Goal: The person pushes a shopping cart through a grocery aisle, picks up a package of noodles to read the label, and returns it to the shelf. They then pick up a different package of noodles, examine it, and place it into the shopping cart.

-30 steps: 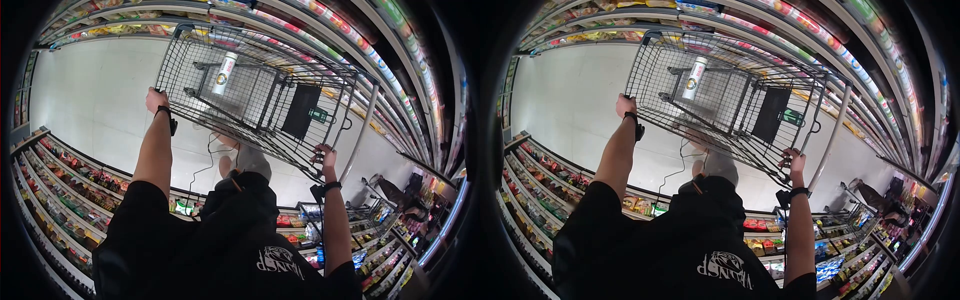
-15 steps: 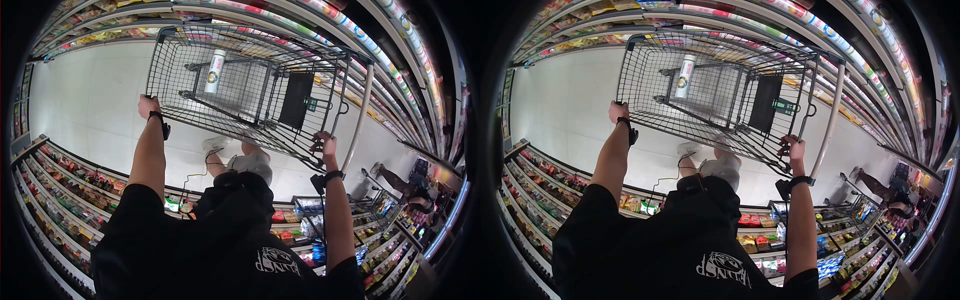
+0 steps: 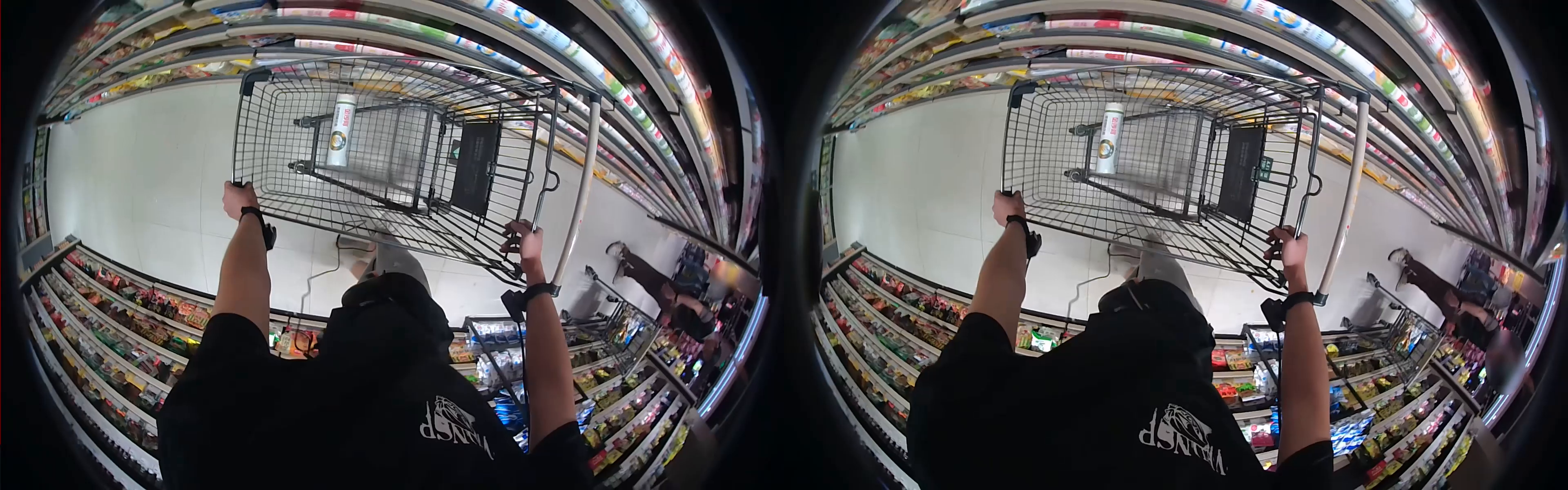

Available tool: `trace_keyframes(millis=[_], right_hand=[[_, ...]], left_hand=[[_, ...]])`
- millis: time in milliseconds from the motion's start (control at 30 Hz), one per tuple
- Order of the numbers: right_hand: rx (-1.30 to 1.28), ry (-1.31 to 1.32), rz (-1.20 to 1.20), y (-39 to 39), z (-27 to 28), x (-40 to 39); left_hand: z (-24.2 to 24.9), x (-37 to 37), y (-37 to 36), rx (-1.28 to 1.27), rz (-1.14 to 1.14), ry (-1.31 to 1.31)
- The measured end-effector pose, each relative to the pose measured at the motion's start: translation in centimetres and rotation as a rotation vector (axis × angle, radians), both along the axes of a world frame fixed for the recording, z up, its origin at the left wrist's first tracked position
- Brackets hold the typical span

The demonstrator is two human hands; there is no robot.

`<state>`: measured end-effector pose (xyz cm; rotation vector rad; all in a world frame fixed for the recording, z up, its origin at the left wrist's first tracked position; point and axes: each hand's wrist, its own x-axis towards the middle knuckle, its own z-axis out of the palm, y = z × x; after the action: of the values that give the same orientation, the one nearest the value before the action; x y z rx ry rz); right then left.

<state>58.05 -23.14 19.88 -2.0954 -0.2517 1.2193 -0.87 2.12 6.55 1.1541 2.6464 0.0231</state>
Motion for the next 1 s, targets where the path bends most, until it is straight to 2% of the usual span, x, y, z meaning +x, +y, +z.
trace_keyframes(millis=[333,667,767,1000], right_hand=[[0.002,-0.009,-0.116,-5.2,0.0,6.9],[0.006,-0.006,-0.07,-8.7,0.2,13.6],[-0.002,-0.022,-0.155,-9.8,-1.0,16.7],[0.016,0.012,-0.06,-11.0,-0.2,21.8]], left_hand=[[0.1,7.3,-3.2,0.029,-0.015,-0.045],[0.7,14.2,-5.7,0.056,-0.01,-0.072],[-0.2,16.8,-6.6,0.088,-0.033,-0.056],[0.9,22.1,-8.9,0.072,0.017,-0.079]])
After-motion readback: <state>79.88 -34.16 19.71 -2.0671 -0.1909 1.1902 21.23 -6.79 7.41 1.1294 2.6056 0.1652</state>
